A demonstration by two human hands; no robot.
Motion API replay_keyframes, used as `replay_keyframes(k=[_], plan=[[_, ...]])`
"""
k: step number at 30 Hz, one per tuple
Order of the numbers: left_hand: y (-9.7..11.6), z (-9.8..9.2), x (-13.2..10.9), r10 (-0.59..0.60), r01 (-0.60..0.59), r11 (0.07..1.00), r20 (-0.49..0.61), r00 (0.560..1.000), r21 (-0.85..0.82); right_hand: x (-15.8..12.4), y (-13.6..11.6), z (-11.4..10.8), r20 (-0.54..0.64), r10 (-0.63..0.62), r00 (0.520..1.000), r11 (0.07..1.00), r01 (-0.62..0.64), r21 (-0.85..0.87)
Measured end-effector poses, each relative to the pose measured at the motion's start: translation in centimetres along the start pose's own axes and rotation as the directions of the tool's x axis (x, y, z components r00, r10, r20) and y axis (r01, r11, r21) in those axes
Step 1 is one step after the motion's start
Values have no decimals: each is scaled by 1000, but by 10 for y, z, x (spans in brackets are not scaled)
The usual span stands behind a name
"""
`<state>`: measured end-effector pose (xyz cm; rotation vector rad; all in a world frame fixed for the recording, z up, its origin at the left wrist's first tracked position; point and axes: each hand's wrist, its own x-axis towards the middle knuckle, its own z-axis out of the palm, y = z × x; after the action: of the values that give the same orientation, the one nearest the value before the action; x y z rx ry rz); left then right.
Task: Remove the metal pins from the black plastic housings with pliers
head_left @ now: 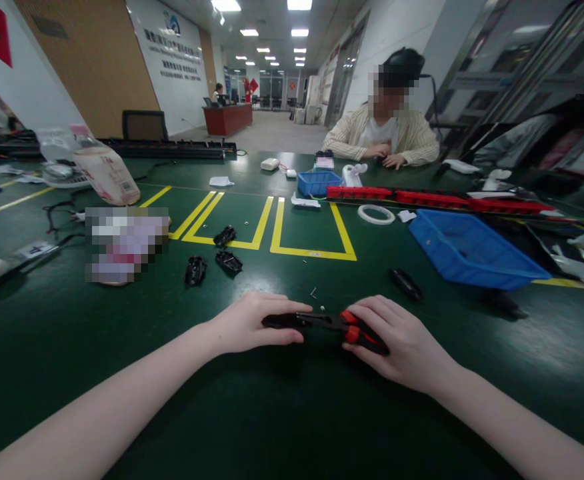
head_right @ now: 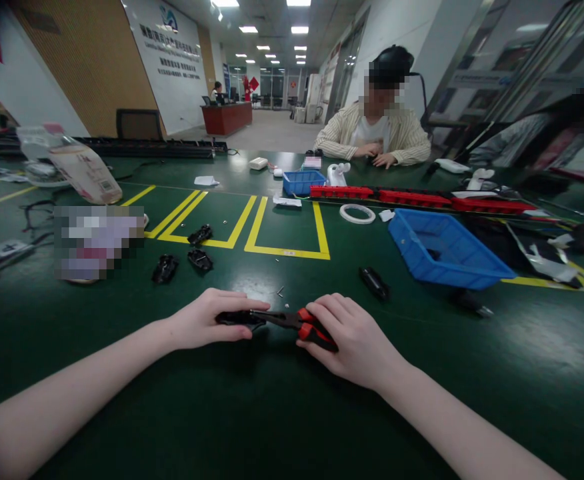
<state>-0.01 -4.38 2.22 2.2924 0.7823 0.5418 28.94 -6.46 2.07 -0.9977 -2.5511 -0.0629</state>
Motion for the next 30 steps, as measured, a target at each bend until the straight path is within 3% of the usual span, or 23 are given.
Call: replay_keyframes(k=[5, 10, 16, 23, 30], plan=[[-3, 3, 1, -83, 78, 993, -55, 995, -86, 1, 1, 0, -1, 23, 1000, 1000, -23, 13], [-2, 1, 3, -123, 122, 987, -2, 992, -109, 2, 0, -1, 57, 66, 996, 995, -70, 69], [-4, 1, 3, -107, 107, 989, 10, 994, -102, 2, 0, -1, 92, 86, 992, 990, -96, 105], [-3, -2, 5, -95, 100, 992, 71, 993, -80, 2, -1, -1, 56, 47, 997, 997, -51, 56], [-2, 0, 4, -103, 105, 992, 42, 994, -74, 0, 3, 2, 19, 29, 999, 998, -30, 56]])
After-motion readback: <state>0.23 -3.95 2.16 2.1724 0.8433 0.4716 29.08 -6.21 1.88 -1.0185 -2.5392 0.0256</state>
